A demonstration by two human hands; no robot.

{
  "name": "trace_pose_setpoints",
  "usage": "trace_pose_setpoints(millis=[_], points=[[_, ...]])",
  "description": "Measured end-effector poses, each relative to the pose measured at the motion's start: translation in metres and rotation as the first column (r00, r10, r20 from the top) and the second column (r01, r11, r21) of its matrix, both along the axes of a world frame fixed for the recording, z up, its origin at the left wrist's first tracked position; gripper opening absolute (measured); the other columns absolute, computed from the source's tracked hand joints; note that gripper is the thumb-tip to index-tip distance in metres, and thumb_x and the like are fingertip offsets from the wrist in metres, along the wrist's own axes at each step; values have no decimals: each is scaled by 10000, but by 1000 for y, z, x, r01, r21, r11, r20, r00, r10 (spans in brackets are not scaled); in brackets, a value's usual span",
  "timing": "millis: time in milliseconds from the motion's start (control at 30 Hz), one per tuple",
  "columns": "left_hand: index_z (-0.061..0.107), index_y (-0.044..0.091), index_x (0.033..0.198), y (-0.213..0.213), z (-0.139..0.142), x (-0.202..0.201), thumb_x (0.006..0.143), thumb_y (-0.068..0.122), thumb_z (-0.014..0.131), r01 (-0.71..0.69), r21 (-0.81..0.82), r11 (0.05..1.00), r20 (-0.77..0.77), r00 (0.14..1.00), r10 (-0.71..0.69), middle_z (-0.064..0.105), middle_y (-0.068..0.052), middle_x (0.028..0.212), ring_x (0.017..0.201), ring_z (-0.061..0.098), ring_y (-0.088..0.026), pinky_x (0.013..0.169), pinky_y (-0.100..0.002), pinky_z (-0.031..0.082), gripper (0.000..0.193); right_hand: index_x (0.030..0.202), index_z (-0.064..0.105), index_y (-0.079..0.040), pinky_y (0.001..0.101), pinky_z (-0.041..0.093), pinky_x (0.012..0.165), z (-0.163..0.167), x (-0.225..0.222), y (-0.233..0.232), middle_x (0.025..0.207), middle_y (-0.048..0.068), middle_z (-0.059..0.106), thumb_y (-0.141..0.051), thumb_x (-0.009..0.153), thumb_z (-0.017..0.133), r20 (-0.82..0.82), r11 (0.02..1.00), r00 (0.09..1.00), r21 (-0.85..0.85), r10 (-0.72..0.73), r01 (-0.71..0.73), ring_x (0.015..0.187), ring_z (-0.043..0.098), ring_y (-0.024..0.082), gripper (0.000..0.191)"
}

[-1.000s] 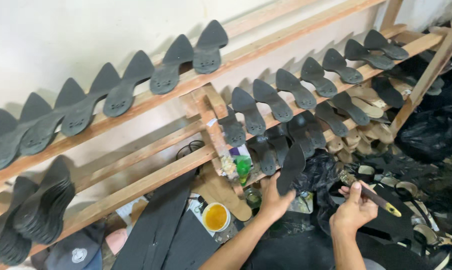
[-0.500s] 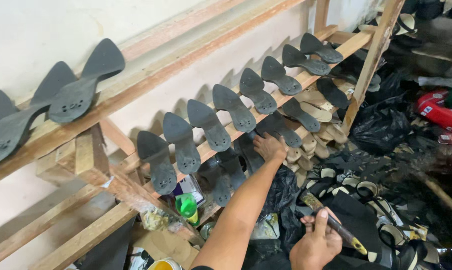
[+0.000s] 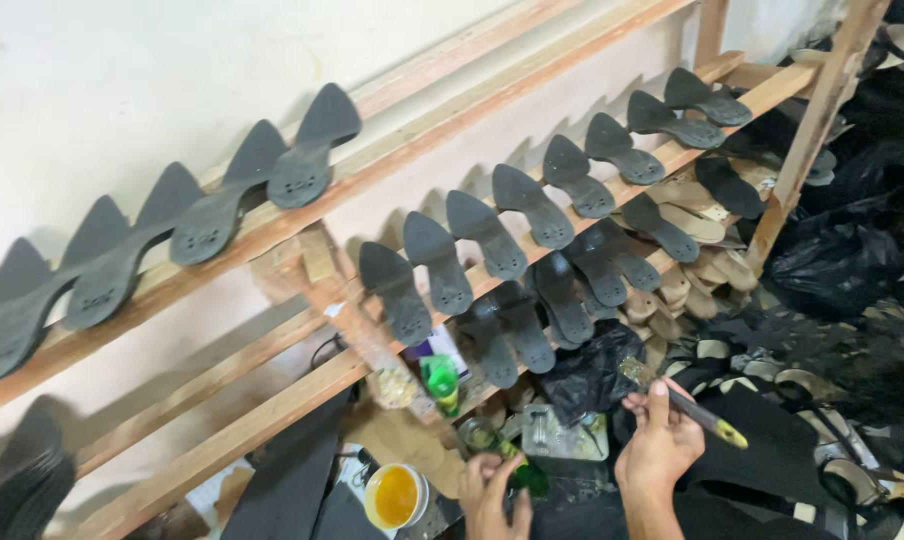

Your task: The person repeatedly picks up black shoe soles, applies a yellowish adhesive to the bottom surface using a brush, and places the soles on a wooden shelf. The process is repeated for multiple soles throughout the clip.

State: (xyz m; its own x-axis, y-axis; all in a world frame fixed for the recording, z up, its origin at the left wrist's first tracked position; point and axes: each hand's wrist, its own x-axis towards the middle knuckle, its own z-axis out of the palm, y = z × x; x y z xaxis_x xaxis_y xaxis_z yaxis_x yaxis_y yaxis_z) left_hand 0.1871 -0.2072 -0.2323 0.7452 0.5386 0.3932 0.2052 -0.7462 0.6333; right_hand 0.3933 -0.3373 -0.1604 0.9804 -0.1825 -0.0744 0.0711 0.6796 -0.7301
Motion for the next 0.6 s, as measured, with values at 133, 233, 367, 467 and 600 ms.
trace_pose_setpoints(millis=[133, 233, 367, 467, 600], points=[[852, 347, 1088, 77, -1, -161, 499, 259, 775, -378, 288, 880, -33, 914, 404, 640, -80, 934, 733, 604, -231, 721, -386, 517, 601, 1200, 629, 47, 318, 598, 759, -18, 0, 4, 986, 104, 698, -32, 987, 676, -8, 939, 940, -38, 342, -342, 837, 716, 194, 232], [752, 190, 1162, 101, 61, -267, 656, 38, 731, -570, 285, 770, 126, 819, 560, 609, -128, 1057, 974, 560, -286, 880, -403, 461, 529, 1190, 653, 57, 335, 610, 774, -26, -4, 11, 1011, 125, 710, -11, 972, 693, 48, 897, 900, -120, 433, -425, 853, 727, 208, 232], [690, 62, 1245, 108, 183, -334, 827, 24, 688, -705, 261, 660, 210, 709, 674, 579, -185, 1128, 1101, 557, -362, 962, -455, 448, 420, 1210, 664, 75, 343, 597, 796, -28, -21, 18, 1058, 146, 706, 7, 998, 707, 116, 833, 838, -240, 534, -498, 860, 712, 224, 227], [693, 52, 1267, 110, 254, -342, 867, 15, 684, -756, 251, 604, 261, 654, 710, 571, -183, 1125, 1109, 569, -360, 976, -453, 455, 403, 1206, 662, 88, 353, 600, 826, -28, -50, 29, 1051, 167, 708, 18, 992, 702, 111, 756, 765, -297, 635, -584, 871, 721, 244, 229], [697, 16, 1222, 139, 299, -333, 851, 30, 704, -721, 367, 588, 385, 693, 610, 571, -205, 1114, 1087, 557, -382, 955, -451, 453, 372, 1177, 655, 97, 399, 616, 821, -31, -105, 34, 1050, 181, 697, 28, 959, 680, 59, 632, 650, -312, 758, -709, 871, 727, 282, 230]])
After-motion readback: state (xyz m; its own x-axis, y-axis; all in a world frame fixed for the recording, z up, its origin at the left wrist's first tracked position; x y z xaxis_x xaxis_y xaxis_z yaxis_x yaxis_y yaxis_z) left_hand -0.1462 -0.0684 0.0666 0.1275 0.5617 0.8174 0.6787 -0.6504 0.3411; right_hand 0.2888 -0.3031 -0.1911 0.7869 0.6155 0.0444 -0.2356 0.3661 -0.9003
